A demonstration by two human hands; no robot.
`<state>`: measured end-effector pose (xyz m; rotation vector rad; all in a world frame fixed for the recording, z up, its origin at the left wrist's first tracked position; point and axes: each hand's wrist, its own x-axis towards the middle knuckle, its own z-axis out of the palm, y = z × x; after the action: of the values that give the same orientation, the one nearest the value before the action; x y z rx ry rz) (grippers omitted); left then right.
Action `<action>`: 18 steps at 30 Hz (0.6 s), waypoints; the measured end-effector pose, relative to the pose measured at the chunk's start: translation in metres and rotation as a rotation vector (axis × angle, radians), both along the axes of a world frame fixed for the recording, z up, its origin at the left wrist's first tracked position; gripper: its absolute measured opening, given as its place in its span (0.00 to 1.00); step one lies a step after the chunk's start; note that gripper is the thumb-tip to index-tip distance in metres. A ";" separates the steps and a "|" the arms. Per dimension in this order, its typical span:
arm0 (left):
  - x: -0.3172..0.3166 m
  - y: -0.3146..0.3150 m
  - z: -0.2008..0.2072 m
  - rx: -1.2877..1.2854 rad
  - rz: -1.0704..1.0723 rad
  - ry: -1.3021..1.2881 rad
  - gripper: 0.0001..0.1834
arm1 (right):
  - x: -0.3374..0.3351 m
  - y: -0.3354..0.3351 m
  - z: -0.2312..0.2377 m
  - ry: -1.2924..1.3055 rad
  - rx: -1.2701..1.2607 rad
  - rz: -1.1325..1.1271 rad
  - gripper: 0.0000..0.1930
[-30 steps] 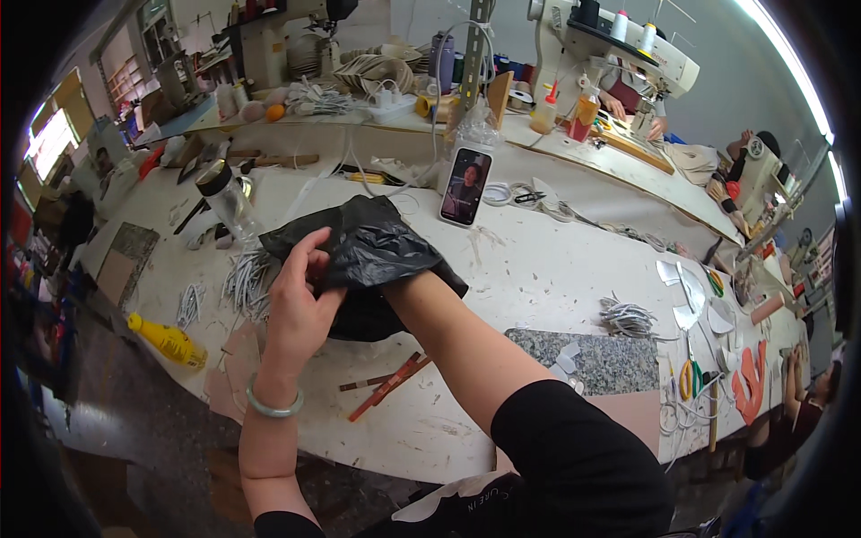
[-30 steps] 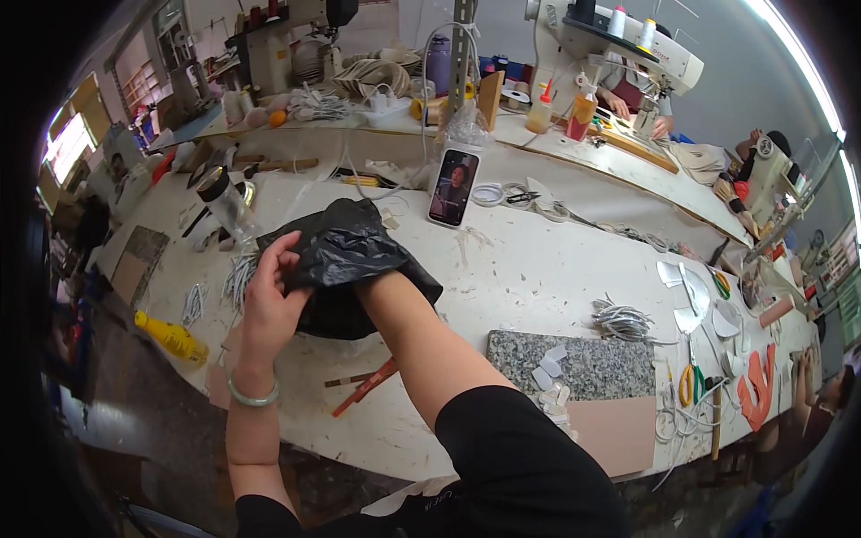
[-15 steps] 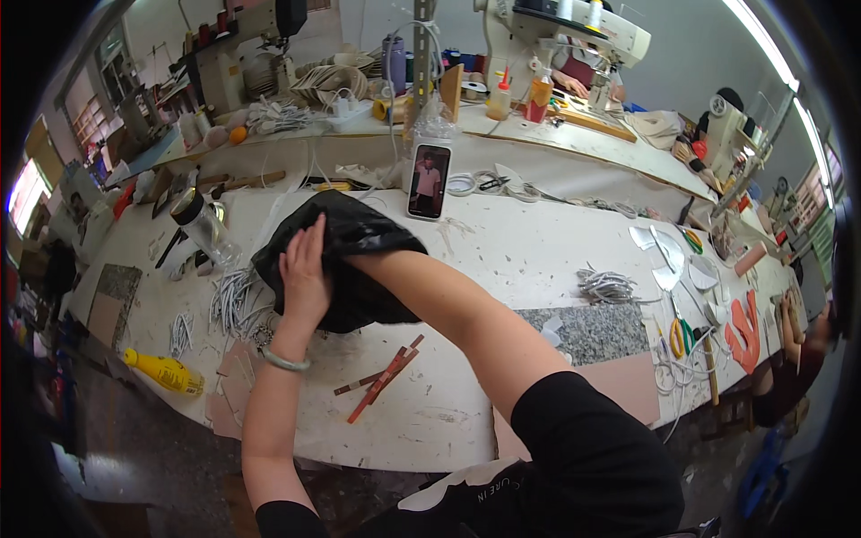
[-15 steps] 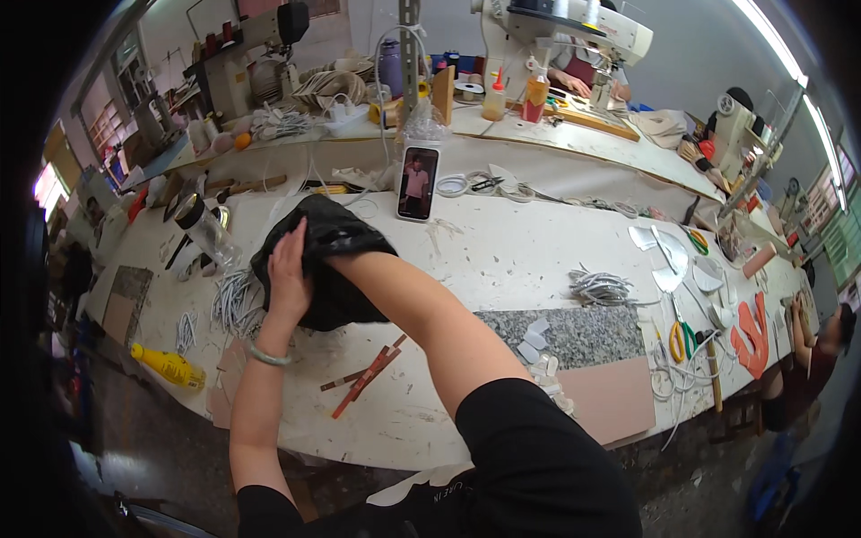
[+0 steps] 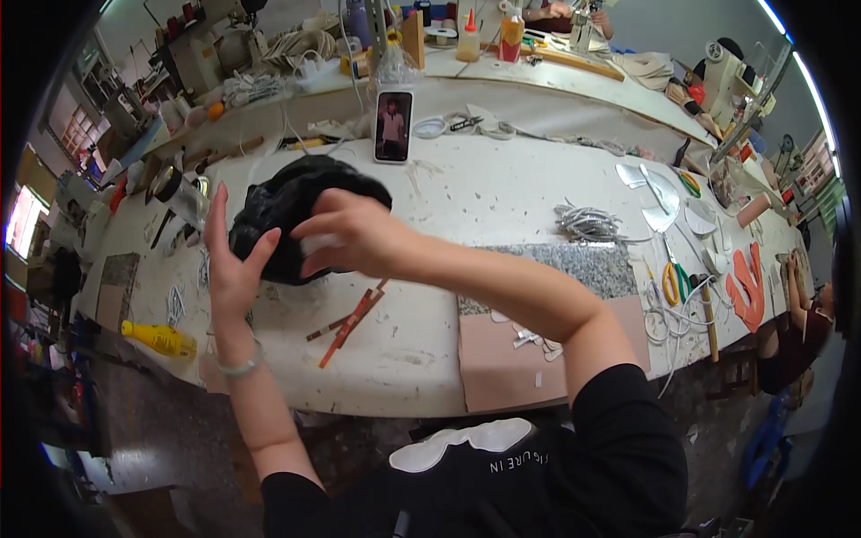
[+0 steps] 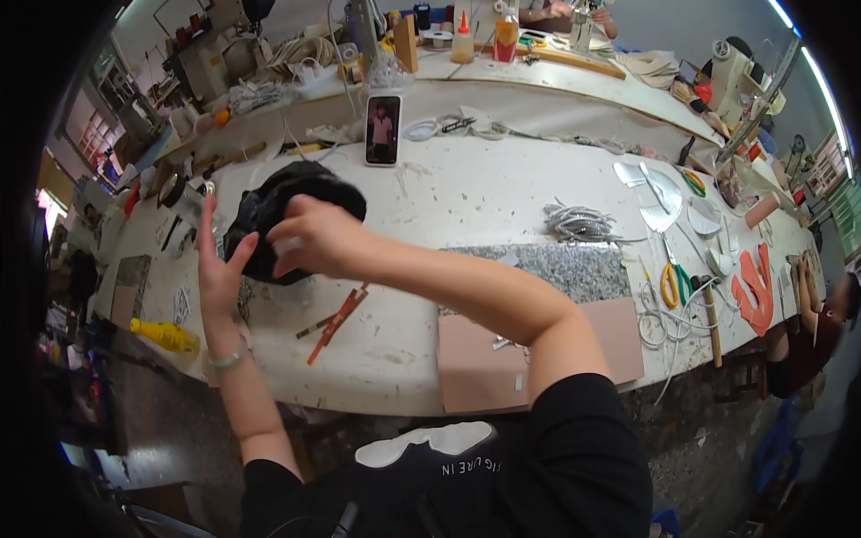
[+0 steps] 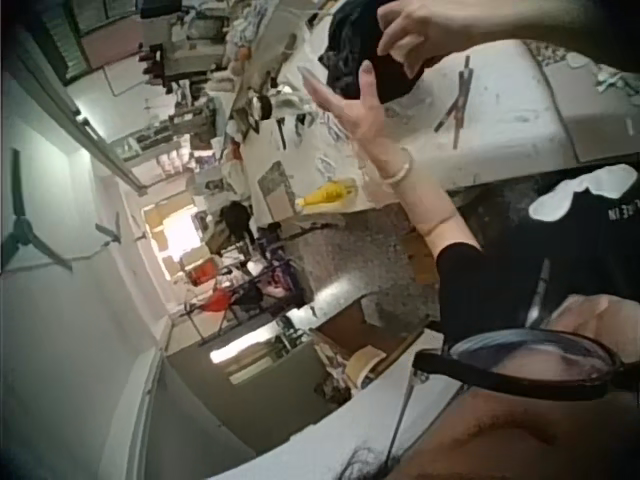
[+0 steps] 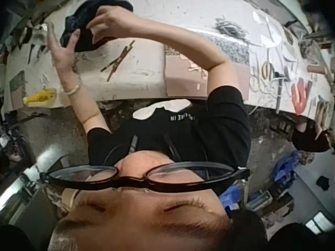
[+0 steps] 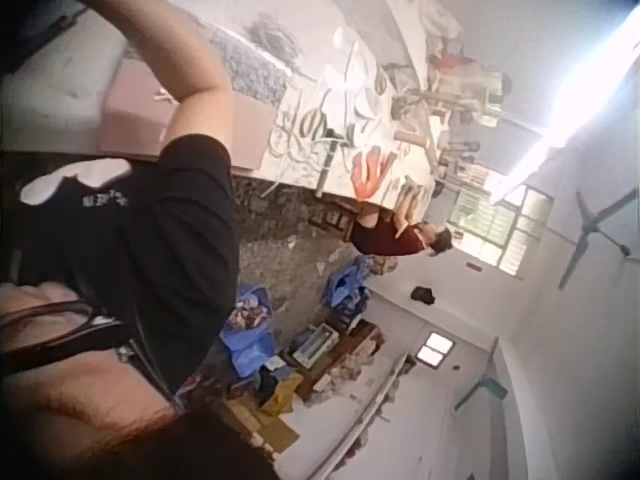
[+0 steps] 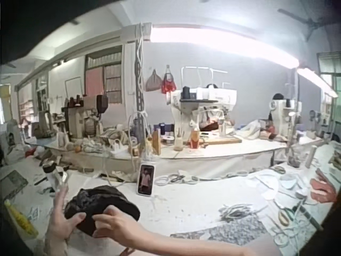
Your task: The person assembles small white decorative pieces by hand, repeatedly picking up individual items and attaching them to a central core. They also use a small tool to mark or adjust the pieces and handle a bundle of silver ribbons. The workspace is cluttered with craft supplies, and a smartphone plays a video in the background.
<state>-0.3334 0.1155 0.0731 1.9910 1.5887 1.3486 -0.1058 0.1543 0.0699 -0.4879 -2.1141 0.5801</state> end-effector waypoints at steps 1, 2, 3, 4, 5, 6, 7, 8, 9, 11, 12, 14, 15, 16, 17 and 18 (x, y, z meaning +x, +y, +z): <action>0.027 -0.021 0.001 0.025 -0.154 -0.230 0.40 | 0.026 -0.003 0.000 -0.027 -0.093 -0.012 0.26; 0.052 -0.045 0.001 0.052 -0.284 -0.452 0.39 | 0.048 -0.019 0.018 -0.042 -0.614 0.055 0.28; 0.081 -0.064 -0.004 -0.119 -0.441 -0.634 0.39 | 0.067 -0.031 0.022 -0.045 -0.722 0.040 0.27; 0.107 -0.069 -0.020 -0.180 -0.609 -0.784 0.37 | 0.085 -0.041 0.016 -0.007 -0.837 0.087 0.25; 0.135 -0.071 -0.038 -0.285 -0.674 -0.802 0.36 | 0.102 -0.050 0.007 0.033 -0.956 0.123 0.22; 0.162 -0.074 -0.051 -0.304 -0.690 -0.778 0.33 | 0.112 -0.058 -0.005 0.109 -1.064 0.116 0.20; 0.186 -0.076 -0.064 -0.352 -0.609 -0.886 0.31 | 0.123 -0.068 -0.015 0.188 -1.167 0.097 0.18; 0.198 -0.077 -0.074 -0.417 -0.582 -0.936 0.30 | 0.131 -0.076 -0.027 0.286 -1.200 0.079 0.15; 0.209 -0.078 -0.079 -0.471 -0.566 -1.013 0.29 | 0.141 -0.081 -0.032 0.237 -1.122 -0.001 0.14; 0.231 -0.079 -0.082 -0.563 -0.533 -1.193 0.29 | 0.165 -0.090 -0.042 0.139 -0.965 -0.150 0.13; 0.241 -0.080 -0.082 -0.603 -0.518 -1.295 0.30 | 0.175 -0.091 -0.055 0.000 -0.429 -0.311 0.11; 0.251 -0.078 -0.088 -0.641 -0.598 -1.319 0.28 | 0.189 -0.098 -0.062 0.005 -0.410 -0.375 0.12; 0.254 -0.075 -0.093 -0.659 -0.638 -1.327 0.27 | 0.195 -0.099 -0.065 0.011 -0.399 -0.407 0.12; 0.253 -0.072 -0.102 -0.718 -0.691 -1.349 0.28 | 0.202 -0.098 -0.070 0.047 -0.413 -0.377 0.11; 0.255 -0.071 -0.102 -0.746 -0.678 -1.310 0.28 | 0.208 -0.097 -0.074 0.029 -0.409 -0.359 0.11; 0.258 -0.069 -0.102 -0.774 -0.664 -1.272 0.28 | 0.212 -0.095 -0.078 0.011 -0.405 -0.339 0.10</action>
<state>-0.0757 0.0463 -0.0292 0.7009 0.5601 1.0399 0.1066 0.0593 -0.0077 -1.0433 -1.8455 0.8090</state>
